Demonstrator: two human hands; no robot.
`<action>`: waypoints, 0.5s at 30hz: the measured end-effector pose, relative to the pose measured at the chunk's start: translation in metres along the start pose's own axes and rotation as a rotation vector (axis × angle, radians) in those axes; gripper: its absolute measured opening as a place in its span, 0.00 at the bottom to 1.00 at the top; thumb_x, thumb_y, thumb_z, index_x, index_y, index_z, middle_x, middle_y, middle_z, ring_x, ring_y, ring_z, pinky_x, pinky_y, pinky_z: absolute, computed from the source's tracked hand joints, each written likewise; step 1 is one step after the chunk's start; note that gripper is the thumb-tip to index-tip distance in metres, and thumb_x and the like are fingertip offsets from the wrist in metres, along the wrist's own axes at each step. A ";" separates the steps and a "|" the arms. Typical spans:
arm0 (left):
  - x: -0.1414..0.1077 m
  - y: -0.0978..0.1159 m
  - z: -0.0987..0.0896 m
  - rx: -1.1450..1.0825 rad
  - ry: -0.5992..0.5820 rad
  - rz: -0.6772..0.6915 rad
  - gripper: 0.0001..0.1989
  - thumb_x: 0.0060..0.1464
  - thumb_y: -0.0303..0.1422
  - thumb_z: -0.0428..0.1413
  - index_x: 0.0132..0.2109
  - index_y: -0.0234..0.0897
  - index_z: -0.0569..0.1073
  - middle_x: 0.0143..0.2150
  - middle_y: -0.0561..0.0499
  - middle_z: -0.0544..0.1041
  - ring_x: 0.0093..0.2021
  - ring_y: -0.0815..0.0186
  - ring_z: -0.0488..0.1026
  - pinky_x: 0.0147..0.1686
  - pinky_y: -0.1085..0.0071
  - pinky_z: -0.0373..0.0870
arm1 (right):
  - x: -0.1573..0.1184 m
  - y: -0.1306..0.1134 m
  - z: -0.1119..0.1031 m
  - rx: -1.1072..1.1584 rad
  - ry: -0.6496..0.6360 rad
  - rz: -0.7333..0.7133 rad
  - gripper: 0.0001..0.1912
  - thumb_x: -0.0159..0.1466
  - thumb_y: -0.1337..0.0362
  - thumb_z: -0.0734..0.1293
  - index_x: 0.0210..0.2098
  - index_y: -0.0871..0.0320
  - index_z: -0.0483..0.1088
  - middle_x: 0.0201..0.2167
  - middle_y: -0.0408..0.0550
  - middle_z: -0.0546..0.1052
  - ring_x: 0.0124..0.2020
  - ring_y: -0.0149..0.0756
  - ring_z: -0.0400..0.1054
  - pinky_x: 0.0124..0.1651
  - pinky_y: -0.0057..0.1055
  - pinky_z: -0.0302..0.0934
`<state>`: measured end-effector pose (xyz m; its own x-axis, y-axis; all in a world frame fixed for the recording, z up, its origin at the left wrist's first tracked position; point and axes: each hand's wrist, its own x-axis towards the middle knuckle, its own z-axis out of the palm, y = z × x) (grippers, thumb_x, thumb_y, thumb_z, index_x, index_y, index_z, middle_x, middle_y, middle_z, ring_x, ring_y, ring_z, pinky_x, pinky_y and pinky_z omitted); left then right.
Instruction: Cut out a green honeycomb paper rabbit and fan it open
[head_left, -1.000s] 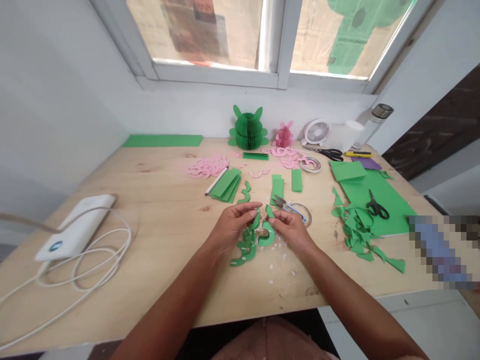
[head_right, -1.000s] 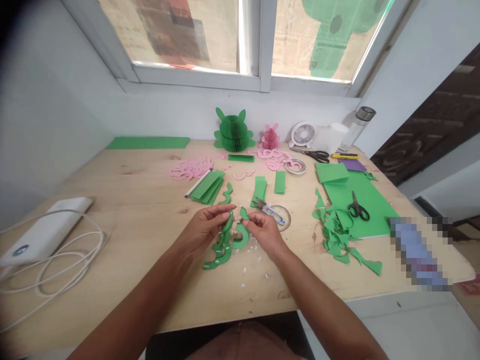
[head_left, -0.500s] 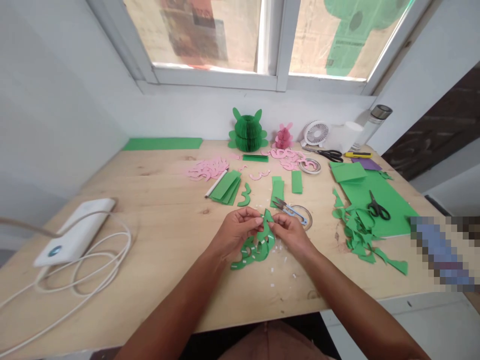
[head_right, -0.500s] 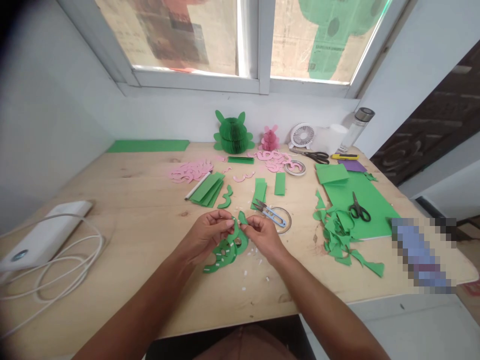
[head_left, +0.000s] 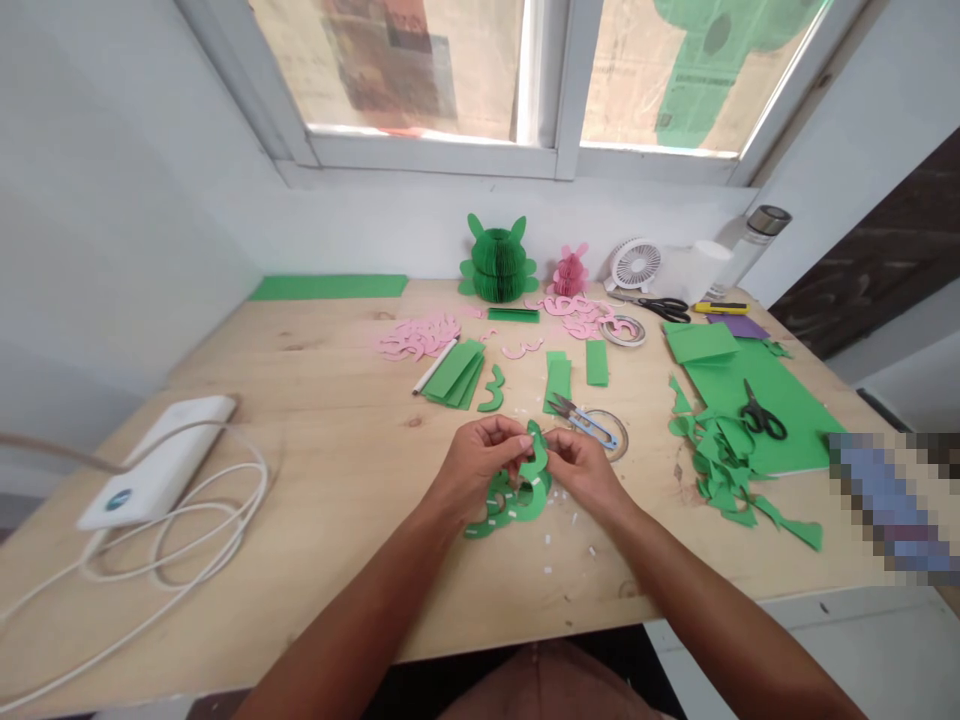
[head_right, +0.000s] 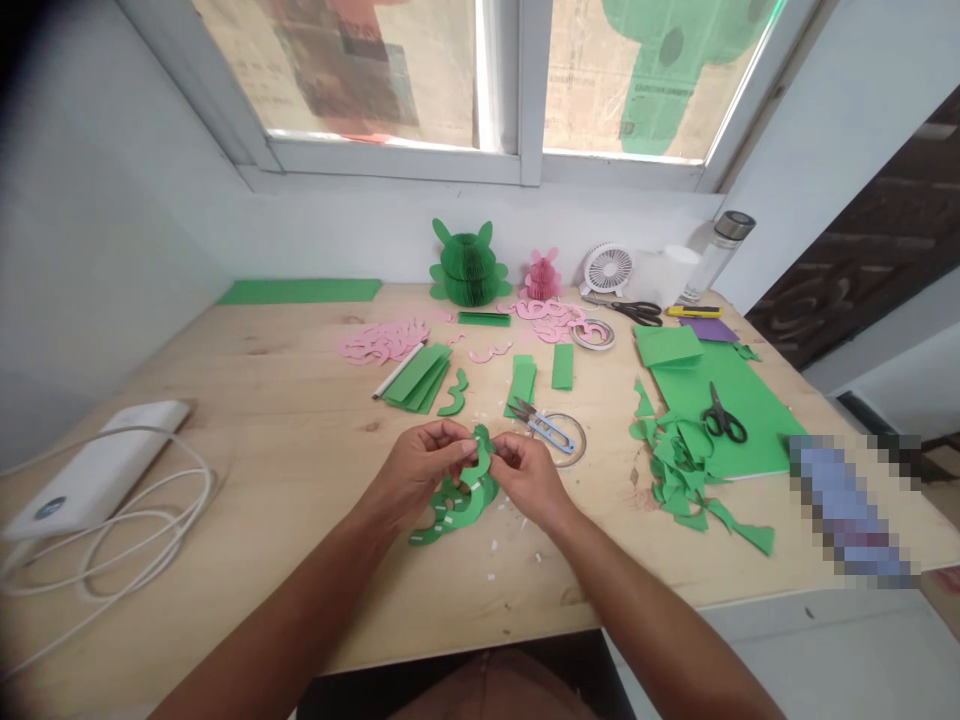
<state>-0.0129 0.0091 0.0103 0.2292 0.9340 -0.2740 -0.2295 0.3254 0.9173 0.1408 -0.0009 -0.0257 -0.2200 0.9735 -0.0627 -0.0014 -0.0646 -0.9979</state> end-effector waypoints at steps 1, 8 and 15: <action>0.000 0.000 0.000 0.000 0.002 0.000 0.12 0.35 0.33 0.66 0.26 0.32 0.72 0.20 0.52 0.74 0.17 0.74 0.64 0.16 0.78 0.63 | 0.000 0.000 0.000 0.000 -0.004 0.000 0.15 0.53 0.52 0.70 0.25 0.58 0.70 0.19 0.41 0.68 0.23 0.30 0.60 0.27 0.28 0.56; 0.002 -0.001 -0.001 0.020 0.005 0.000 0.12 0.35 0.34 0.66 0.26 0.32 0.72 0.20 0.52 0.74 0.18 0.73 0.66 0.16 0.77 0.63 | 0.000 0.003 0.000 0.005 -0.008 -0.002 0.14 0.53 0.52 0.70 0.24 0.58 0.70 0.18 0.40 0.67 0.24 0.32 0.62 0.27 0.28 0.56; 0.002 -0.002 -0.002 0.026 0.019 -0.016 0.11 0.37 0.34 0.65 0.25 0.32 0.72 0.21 0.52 0.74 0.18 0.73 0.66 0.17 0.77 0.63 | 0.000 0.001 0.000 -0.019 -0.005 -0.006 0.13 0.55 0.53 0.69 0.24 0.58 0.70 0.20 0.41 0.69 0.23 0.30 0.61 0.27 0.27 0.55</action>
<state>-0.0142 0.0107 0.0076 0.2147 0.9315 -0.2936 -0.2016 0.3365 0.9199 0.1407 -0.0014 -0.0267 -0.2247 0.9728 -0.0565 0.0162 -0.0543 -0.9984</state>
